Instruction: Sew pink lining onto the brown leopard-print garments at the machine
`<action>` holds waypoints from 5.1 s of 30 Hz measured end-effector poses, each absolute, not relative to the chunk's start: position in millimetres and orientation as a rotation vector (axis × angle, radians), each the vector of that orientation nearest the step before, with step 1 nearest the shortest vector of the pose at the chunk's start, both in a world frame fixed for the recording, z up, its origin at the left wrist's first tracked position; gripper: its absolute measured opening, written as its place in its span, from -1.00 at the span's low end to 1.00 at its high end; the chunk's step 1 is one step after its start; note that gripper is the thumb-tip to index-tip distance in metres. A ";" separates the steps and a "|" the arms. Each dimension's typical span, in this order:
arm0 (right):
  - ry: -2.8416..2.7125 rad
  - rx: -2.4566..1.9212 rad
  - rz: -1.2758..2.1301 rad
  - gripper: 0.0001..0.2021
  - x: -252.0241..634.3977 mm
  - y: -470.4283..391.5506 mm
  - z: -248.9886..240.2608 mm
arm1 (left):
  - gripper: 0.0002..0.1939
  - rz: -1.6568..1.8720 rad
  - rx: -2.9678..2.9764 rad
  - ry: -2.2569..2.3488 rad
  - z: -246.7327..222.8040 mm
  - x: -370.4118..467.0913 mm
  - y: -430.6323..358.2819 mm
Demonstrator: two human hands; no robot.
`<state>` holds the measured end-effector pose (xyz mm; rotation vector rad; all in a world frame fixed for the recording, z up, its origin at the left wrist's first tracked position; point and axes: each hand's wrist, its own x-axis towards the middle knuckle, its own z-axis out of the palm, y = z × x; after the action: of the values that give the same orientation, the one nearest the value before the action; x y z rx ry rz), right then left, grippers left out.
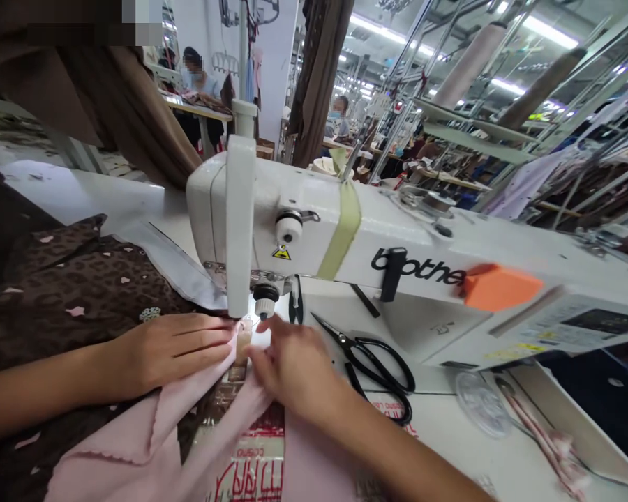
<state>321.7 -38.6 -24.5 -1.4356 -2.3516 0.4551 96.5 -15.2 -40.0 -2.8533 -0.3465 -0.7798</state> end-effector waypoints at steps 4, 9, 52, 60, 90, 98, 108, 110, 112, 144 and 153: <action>-2.294 -1.629 0.351 -0.65 313.7 -21.7 -24.5 | -0.74 -0.766 -2.757 -0.420 -43.4 94.5 -11.7; -2.114 -1.514 0.437 -0.82 299.4 -13.4 -36.3 | -0.71 -0.781 -2.678 -0.402 -41.5 93.7 -10.8; -2.957 -0.722 0.261 -0.68 325.8 -53.6 -29.5 | -0.74 -0.626 -2.743 -0.573 -35.1 98.5 -7.4; -2.926 -0.708 0.228 -0.69 325.1 -53.1 -29.7 | -0.74 -0.766 -2.879 -0.476 -36.9 96.5 -4.8; -2.774 -1.274 -0.237 -0.92 294.1 -36.8 -29.5 | -0.72 -0.685 -2.815 -0.610 -47.4 97.1 -18.8; -2.783 -1.419 -0.149 -0.86 292.0 -26.3 -27.2 | -0.77 -0.621 -2.789 -0.681 -47.7 101.2 -12.2; -2.668 -1.276 -0.252 -0.80 301.5 -25.1 -42.2 | -0.72 -0.694 -2.729 -0.599 -45.2 100.7 -12.5; -2.664 -1.250 -0.246 -0.75 302.5 -23.8 -42.9 | -0.71 -0.698 -2.741 -0.606 -44.5 101.1 -12.4; -2.638 -1.234 -0.234 -0.71 302.5 -22.4 -42.6 | -0.70 -0.667 -2.751 -0.646 -44.4 101.7 -12.3; -2.256 -1.565 0.397 -0.74 301.1 -17.3 -23.7 | -0.72 -0.792 -2.988 -0.343 -34.9 85.2 -19.7; -2.504 -1.481 0.257 -0.78 293.1 -22.0 -23.8 | -0.71 -0.877 -2.812 -0.447 -44.0 104.4 -38.7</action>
<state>293.1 -22.0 -23.8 -1.4807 -2.5043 0.2572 104.4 -38.7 -44.0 -2.8116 -0.4466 -0.8767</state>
